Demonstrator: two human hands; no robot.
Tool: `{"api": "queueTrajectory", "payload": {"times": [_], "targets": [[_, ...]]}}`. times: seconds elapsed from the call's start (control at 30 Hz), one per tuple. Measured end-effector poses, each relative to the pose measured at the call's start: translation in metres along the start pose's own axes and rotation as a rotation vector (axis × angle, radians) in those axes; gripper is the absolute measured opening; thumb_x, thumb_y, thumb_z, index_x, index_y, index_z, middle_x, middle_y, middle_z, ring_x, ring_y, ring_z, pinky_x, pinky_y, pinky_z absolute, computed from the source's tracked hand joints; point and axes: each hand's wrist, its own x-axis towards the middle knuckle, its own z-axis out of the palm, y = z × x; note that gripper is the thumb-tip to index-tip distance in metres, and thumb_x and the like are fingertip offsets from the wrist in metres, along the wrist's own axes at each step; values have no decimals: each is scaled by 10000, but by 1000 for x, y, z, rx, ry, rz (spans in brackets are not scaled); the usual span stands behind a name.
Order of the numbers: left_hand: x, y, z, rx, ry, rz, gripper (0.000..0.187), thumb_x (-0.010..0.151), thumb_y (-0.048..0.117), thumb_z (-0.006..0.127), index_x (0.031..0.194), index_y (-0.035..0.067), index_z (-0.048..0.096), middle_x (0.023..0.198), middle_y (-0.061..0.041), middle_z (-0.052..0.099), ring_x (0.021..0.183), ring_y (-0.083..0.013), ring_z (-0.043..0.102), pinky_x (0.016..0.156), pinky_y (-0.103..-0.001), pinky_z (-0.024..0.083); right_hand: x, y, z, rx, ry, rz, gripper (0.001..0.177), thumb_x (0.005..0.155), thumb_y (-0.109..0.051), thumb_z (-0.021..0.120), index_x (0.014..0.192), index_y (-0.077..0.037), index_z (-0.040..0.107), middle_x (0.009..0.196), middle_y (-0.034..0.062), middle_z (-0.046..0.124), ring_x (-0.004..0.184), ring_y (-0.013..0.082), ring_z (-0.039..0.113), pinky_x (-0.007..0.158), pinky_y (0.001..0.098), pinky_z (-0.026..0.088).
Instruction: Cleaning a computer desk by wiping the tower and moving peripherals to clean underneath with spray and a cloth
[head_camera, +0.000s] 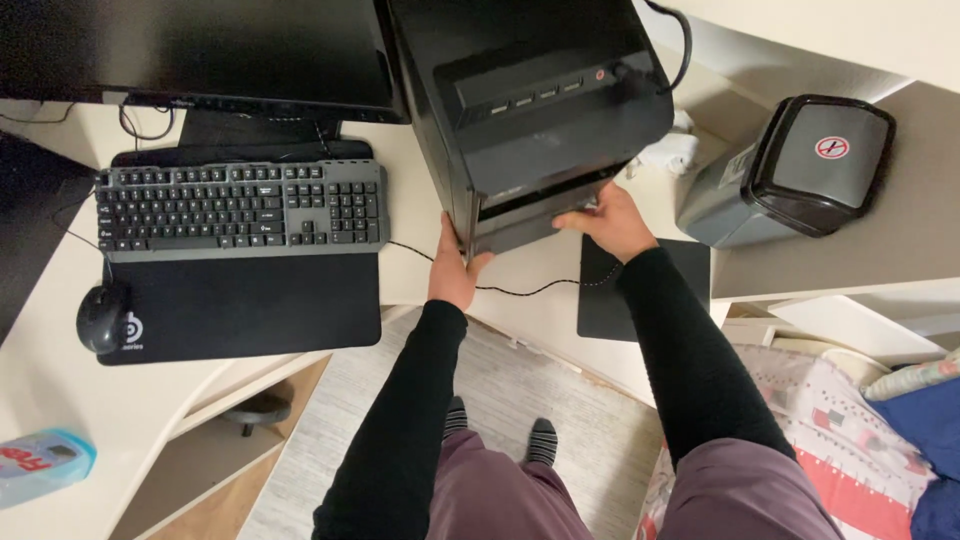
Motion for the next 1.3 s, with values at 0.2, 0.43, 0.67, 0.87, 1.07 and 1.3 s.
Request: {"api": "queueTrajectory", "payload": {"times": [0.2,0.43,0.67,0.87,1.07,1.3], "targets": [[-4,-2,-4,-77,39,34,962,1002,326,713,1642,52,49,1611,-278,290,1367,-424,514,1133,-502,527,-27,-29,8,-259,95,-45,810,827,-248,906,1506,-153,473,1423,134,608,1288,387,574,1024,527,537],[-34,-88,10,249,163,178,177,1003,245,667,1176,221,696,1105,3,639,1057,-258,709,877,-394,626,-140,91,-55,-1038,470,151,713,921,-395,823,1478,-21,581,1308,320,640,1211,476,629,1025,547,518],[-48,-55,158,286,-92,206,345,965,375,676,1265,206,677,1030,-99,741,993,-323,741,836,-461,607,-149,94,-42,-1159,437,312,840,938,-459,742,1646,-262,336,1510,199,488,1284,455,525,986,592,477],[-47,-18,243,172,-131,-199,647,761,634,764,1002,48,634,961,-212,737,993,-366,749,811,-466,603,-176,111,-25,-1136,541,311,965,812,-331,763,1656,-252,302,1406,211,525,1157,464,568,858,611,536],[-44,-35,188,94,-156,-203,409,820,378,667,929,1,783,878,-216,754,1001,-436,730,839,-552,580,-186,102,33,-1129,586,227,1037,723,-276,787,1650,-211,326,1448,209,492,1162,461,561,831,639,543],[-38,-91,102,81,-94,-298,409,860,424,671,970,43,772,893,-170,762,936,-374,742,819,-463,585,-162,81,114,-1155,536,80,971,758,-326,779,1625,-194,365,1431,172,497,1173,388,547,830,541,543]]}}
